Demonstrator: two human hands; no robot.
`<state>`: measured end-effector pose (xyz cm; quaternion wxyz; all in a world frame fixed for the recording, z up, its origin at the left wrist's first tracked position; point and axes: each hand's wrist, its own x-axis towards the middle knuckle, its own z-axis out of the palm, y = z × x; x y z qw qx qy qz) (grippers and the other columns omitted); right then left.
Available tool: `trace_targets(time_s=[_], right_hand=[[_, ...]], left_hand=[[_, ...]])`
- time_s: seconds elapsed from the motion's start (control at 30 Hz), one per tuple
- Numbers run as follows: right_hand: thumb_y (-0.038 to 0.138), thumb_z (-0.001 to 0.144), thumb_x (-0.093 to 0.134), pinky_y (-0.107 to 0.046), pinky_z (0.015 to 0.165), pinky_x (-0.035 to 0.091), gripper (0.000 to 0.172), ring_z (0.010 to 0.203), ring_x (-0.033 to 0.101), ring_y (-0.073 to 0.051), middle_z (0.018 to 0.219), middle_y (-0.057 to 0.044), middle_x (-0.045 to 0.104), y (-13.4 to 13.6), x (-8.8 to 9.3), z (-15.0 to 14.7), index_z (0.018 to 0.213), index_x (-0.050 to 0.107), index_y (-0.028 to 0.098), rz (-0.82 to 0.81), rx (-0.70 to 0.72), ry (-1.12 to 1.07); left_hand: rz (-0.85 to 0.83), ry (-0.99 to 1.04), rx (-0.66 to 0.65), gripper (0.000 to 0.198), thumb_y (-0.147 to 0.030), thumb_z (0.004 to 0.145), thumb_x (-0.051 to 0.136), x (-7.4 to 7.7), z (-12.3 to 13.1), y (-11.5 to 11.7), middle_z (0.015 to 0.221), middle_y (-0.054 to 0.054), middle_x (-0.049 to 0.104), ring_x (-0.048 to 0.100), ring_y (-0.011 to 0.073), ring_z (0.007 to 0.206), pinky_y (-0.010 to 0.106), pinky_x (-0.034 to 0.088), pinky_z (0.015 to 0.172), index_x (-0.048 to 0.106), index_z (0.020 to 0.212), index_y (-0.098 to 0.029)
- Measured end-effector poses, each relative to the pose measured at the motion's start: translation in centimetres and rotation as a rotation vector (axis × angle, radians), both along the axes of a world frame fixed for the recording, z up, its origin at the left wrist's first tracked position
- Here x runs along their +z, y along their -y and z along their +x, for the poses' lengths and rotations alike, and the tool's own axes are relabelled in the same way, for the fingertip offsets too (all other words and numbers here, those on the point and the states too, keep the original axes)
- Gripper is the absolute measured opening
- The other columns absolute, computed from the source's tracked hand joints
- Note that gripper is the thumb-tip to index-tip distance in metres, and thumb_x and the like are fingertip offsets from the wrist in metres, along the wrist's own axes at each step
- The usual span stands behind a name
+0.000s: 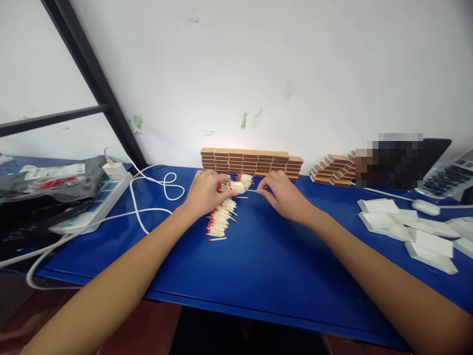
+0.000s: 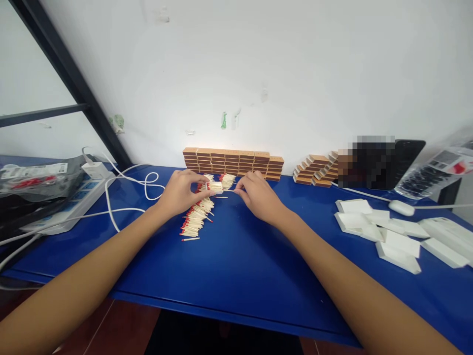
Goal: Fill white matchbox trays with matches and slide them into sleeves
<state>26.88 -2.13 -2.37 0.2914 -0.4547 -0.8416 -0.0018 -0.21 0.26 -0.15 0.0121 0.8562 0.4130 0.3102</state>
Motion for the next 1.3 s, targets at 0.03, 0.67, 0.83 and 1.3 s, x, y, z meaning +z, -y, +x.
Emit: trace_targets(time_s=[0.03,0.67,0.83,1.3], right_hand=[[0.03,0.103,0.054,-0.047,0.086,0.045,0.017,0.096,0.054,-0.032,0.097,-0.013,0.066,0.1,0.2,0.0,0.093,0.065,0.023,0.008,-0.005,-0.006],[0.038,0.102,0.059,-0.038,0.075,0.047,0.018,0.083,0.059,-0.025,0.088,-0.007,0.07,0.6,1.0,-0.4,0.098,0.067,0.023,-0.104,0.011,-0.176],[0.039,0.098,0.062,-0.034,0.065,0.043,0.021,0.07,0.057,-0.02,0.079,-0.004,0.068,0.7,0.9,-0.4,0.087,0.066,0.022,-0.224,0.001,-0.201],[0.022,0.1,0.055,-0.042,0.09,0.05,0.016,0.099,0.062,-0.028,0.103,-0.011,0.067,-0.8,-0.8,-0.8,0.108,0.069,0.021,-0.076,0.041,-0.083]], left_hand=[[0.0,-0.014,-0.012,0.029,-0.046,0.088,0.087,-0.1,0.1,0.0,0.1,0.005,0.08,0.072,0.0283,0.099,0.044,0.048,0.095,0.08,0.104,-0.023],[-0.254,0.265,-0.132,0.029,-0.046,0.082,0.091,-0.6,1.1,1.1,0.101,0.004,0.081,0.077,0.0247,0.093,0.035,0.061,0.084,0.082,0.099,-0.024],[-0.233,0.257,-0.133,0.028,-0.047,0.083,0.09,-0.5,1.1,1.1,0.101,0.003,0.081,0.076,0.0239,0.092,0.035,0.061,0.082,0.082,0.098,-0.025],[-0.054,0.224,-0.022,0.026,-0.045,0.086,0.088,0.1,0.0,0.1,0.102,0.003,0.082,0.077,0.0255,0.095,0.038,0.058,0.087,0.081,0.101,-0.025]])
